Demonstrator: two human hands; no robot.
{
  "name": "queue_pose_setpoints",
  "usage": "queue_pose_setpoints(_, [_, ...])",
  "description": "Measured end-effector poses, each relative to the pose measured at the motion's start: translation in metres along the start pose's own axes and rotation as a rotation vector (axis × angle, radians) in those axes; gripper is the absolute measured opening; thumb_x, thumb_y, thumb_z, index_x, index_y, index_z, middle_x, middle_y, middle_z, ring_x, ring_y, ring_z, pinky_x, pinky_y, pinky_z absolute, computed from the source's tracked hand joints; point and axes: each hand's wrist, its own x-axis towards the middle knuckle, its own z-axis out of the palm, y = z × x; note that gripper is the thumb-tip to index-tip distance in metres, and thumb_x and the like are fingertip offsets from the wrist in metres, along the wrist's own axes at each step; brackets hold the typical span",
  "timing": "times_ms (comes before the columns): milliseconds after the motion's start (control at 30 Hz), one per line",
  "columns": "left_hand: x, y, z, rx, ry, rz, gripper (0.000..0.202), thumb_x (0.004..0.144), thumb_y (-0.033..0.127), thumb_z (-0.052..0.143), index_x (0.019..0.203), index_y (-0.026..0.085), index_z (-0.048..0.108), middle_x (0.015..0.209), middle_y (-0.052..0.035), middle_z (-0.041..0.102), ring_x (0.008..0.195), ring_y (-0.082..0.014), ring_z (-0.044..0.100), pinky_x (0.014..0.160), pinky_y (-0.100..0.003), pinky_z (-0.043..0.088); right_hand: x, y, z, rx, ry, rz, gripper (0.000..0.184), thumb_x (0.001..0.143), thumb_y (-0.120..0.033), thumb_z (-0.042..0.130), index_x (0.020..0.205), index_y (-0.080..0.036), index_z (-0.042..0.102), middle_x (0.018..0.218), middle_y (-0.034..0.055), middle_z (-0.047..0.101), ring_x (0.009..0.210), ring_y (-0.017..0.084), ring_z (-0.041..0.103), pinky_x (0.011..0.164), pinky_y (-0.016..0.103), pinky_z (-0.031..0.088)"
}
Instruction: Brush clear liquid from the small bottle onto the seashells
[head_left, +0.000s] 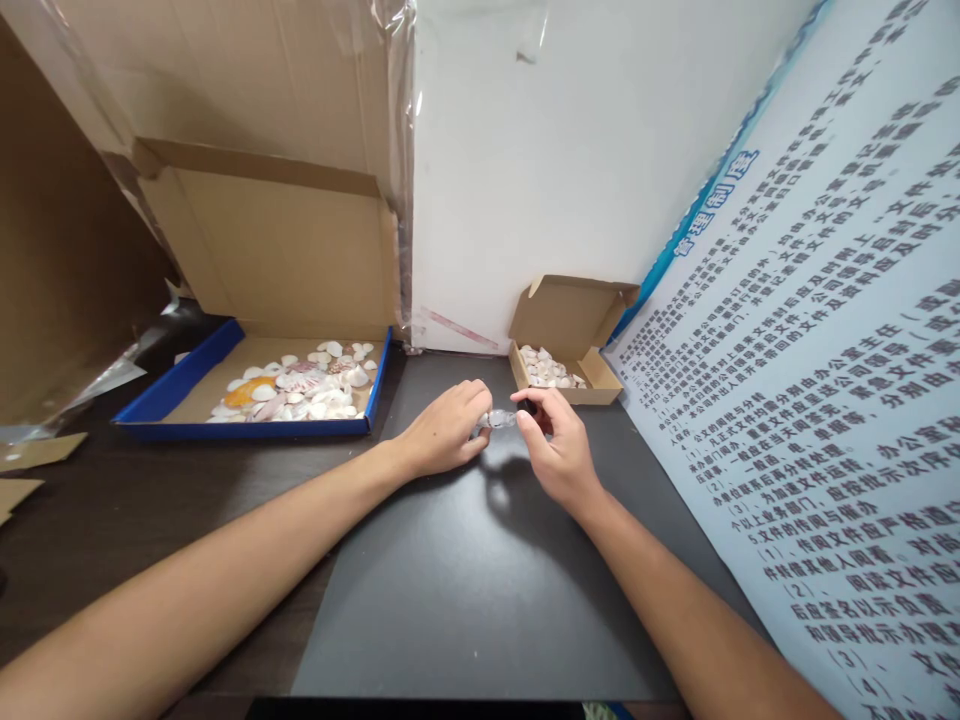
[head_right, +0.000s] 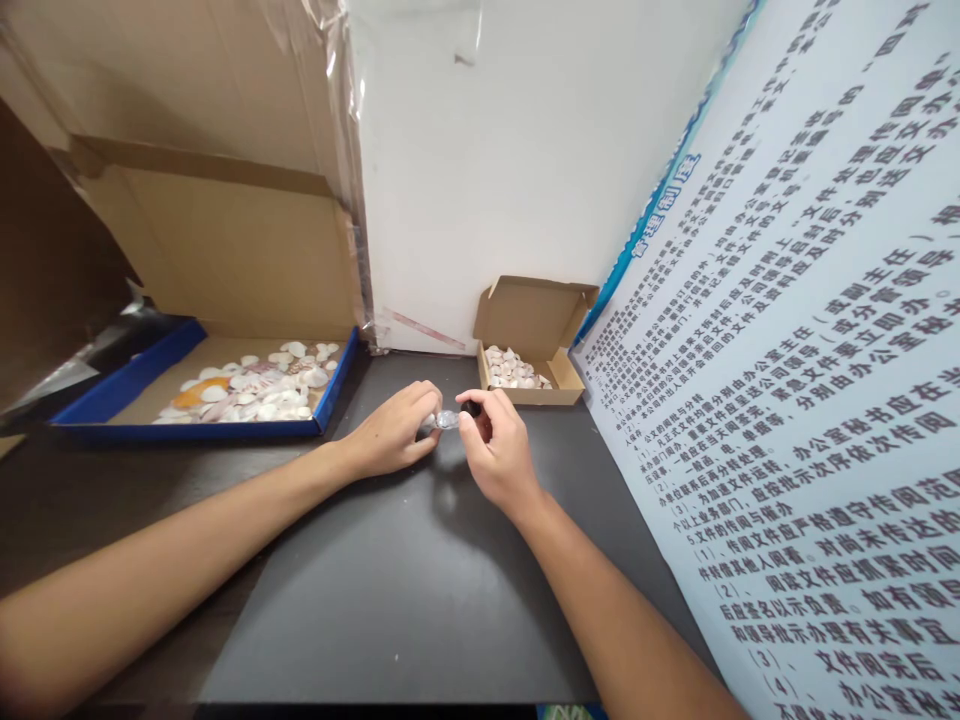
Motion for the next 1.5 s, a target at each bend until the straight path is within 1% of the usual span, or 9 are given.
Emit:
queue_pose_setpoints(200, [0.0,0.002,0.0,-0.01,-0.003,-0.015,0.006,0.084,0.017,0.048,0.084,0.02,0.043,0.094,-0.0092,0.052,0.086,-0.0234,0.046,0.078,-0.037,0.04,0.0,-0.002,0.0,-0.052,-0.026,-0.032,0.019,0.09,-0.025,0.05,0.105,-0.021,0.061,0.087,0.003,0.053,0.066,0.015,0.049,0.064,0.028,0.044])
queue_pose_setpoints(400, [-0.001,-0.001,0.003,-0.05,0.004,-0.027,0.008,0.085,0.018,0.049,0.086,0.021,0.042,0.093,-0.0076,0.052,0.085,-0.0225,0.046,0.076,-0.036,0.039,0.001,0.007,0.002,0.054,-0.007,0.064,0.019,0.091,-0.029,0.048,0.102,-0.02,0.062,0.086,0.0024,0.056,0.069,0.015,0.049,0.066,0.028,0.043])
queue_pose_setpoints(567, [0.0,-0.011,0.009,-0.129,0.087,-0.135,0.011,0.085,0.018,0.051,0.084,0.021,0.041,0.09,-0.0056,0.052,0.085,-0.0221,0.045,0.075,-0.035,0.039,0.003,0.01,0.0,0.109,0.083,0.115,0.02,0.091,-0.031,0.049,0.104,-0.02,0.06,0.083,0.0015,0.054,0.067,0.015,0.045,0.065,0.028,0.04])
queue_pose_setpoints(700, [0.0,-0.016,0.011,-0.162,0.114,-0.205,0.013,0.084,0.018,0.054,0.083,0.022,0.041,0.087,-0.0046,0.052,0.086,-0.0227,0.044,0.075,-0.035,0.038,0.002,0.009,0.0,0.162,0.091,0.147,0.019,0.092,-0.033,0.05,0.103,-0.02,0.058,0.078,0.0,0.05,0.064,0.014,0.043,0.062,0.027,0.039])
queue_pose_setpoints(900, [0.0,-0.015,0.009,-0.121,0.084,-0.169,0.011,0.085,0.017,0.052,0.083,0.021,0.042,0.089,-0.0053,0.052,0.085,-0.0225,0.043,0.075,-0.036,0.037,0.001,0.008,0.002,0.241,0.088,0.183,0.02,0.093,-0.034,0.048,0.105,-0.021,0.056,0.071,-0.0025,0.042,0.057,0.013,0.038,0.054,0.026,0.035])
queue_pose_setpoints(1100, [-0.001,-0.013,0.008,-0.13,0.082,-0.176,0.011,0.086,0.018,0.052,0.083,0.021,0.042,0.089,-0.005,0.052,0.085,-0.022,0.043,0.075,-0.035,0.038,0.002,0.011,0.001,0.228,0.162,0.162,0.018,0.093,-0.033,0.051,0.103,-0.02,0.058,0.07,-0.0032,0.039,0.058,0.012,0.036,0.054,0.025,0.033])
queue_pose_setpoints(1233, [-0.002,-0.015,0.011,-0.153,0.096,-0.175,0.011,0.085,0.018,0.052,0.082,0.021,0.041,0.087,-0.0039,0.051,0.084,-0.0212,0.043,0.074,-0.034,0.037,0.002,0.013,0.0,0.239,0.171,0.181,0.018,0.093,-0.034,0.051,0.102,-0.02,0.058,0.07,-0.0033,0.039,0.057,0.012,0.036,0.053,0.025,0.032])
queue_pose_setpoints(1300, [-0.001,-0.018,0.013,-0.194,0.105,-0.209,0.013,0.084,0.02,0.053,0.081,0.021,0.041,0.085,-0.0027,0.05,0.081,-0.0199,0.044,0.072,-0.033,0.036,0.002,0.014,0.001,0.253,0.168,0.191,0.018,0.093,-0.034,0.051,0.102,-0.021,0.058,0.069,-0.0035,0.039,0.056,0.012,0.037,0.052,0.025,0.032])
queue_pose_setpoints(1500, [0.003,-0.023,0.015,-0.3,0.13,-0.423,0.019,0.083,0.023,0.055,0.076,0.021,0.037,0.073,0.0029,0.044,0.067,-0.0144,0.04,0.063,-0.029,0.031,0.002,0.016,0.001,0.255,0.158,0.22,0.018,0.094,-0.035,0.047,0.103,-0.022,0.057,0.067,-0.0043,0.04,0.055,0.011,0.037,0.051,0.024,0.031])
